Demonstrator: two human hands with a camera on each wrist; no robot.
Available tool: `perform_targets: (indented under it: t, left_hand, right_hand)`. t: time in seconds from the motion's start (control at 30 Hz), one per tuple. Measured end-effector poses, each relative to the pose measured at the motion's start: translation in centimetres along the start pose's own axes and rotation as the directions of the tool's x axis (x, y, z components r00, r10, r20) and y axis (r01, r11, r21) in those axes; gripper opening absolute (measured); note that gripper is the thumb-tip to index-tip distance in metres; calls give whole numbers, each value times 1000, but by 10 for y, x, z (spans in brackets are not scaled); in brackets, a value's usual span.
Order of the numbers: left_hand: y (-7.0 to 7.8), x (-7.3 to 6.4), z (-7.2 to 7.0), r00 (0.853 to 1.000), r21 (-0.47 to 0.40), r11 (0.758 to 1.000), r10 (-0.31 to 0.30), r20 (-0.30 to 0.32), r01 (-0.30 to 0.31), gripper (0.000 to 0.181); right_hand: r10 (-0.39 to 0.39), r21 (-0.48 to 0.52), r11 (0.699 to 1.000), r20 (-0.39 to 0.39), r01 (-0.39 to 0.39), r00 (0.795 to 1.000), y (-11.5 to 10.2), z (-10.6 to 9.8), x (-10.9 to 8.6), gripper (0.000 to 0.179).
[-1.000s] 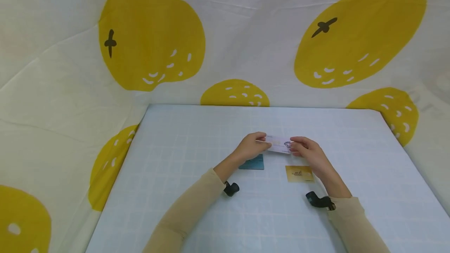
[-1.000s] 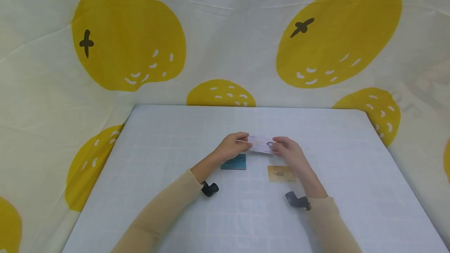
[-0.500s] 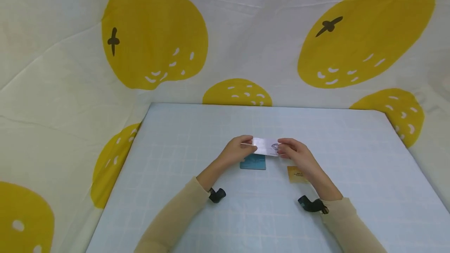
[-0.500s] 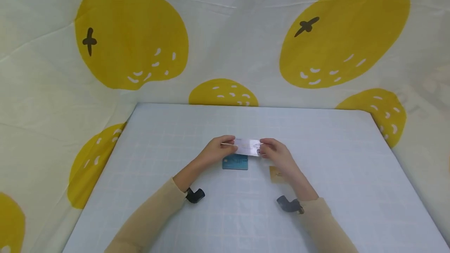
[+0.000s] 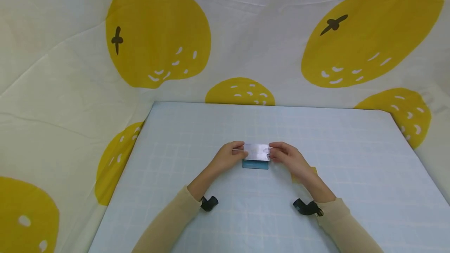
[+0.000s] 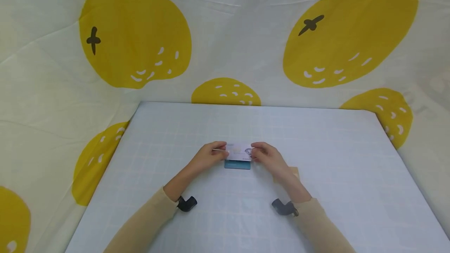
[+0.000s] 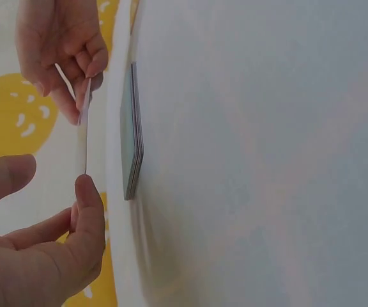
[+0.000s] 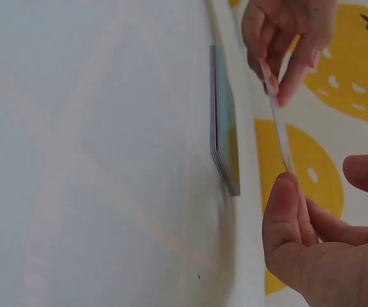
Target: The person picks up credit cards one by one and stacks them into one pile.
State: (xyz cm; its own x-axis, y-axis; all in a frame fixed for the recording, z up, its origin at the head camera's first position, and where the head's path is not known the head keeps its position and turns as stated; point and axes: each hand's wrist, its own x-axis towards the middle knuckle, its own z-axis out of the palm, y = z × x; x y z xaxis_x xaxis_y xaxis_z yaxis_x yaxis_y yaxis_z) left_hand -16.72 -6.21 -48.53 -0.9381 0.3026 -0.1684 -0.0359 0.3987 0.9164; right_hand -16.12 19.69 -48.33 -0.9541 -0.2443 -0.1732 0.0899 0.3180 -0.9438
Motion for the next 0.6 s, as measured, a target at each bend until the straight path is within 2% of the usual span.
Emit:
perform_targets:
  t: [0.3, 0.6]
  left_hand:
    - [-4, -4, -1, 1000, 48, 998, -30, 0, 30, 51]
    - [-8, -4, 0, 999, 85, 996, -25, 29, 22, 51]
  right_hand:
    - [44, -41, 998, 12, -43, 999, 1, 7, -4, 43]
    - [72, -35, 997, 30, -71, 997, 2, 9, -5, 44]
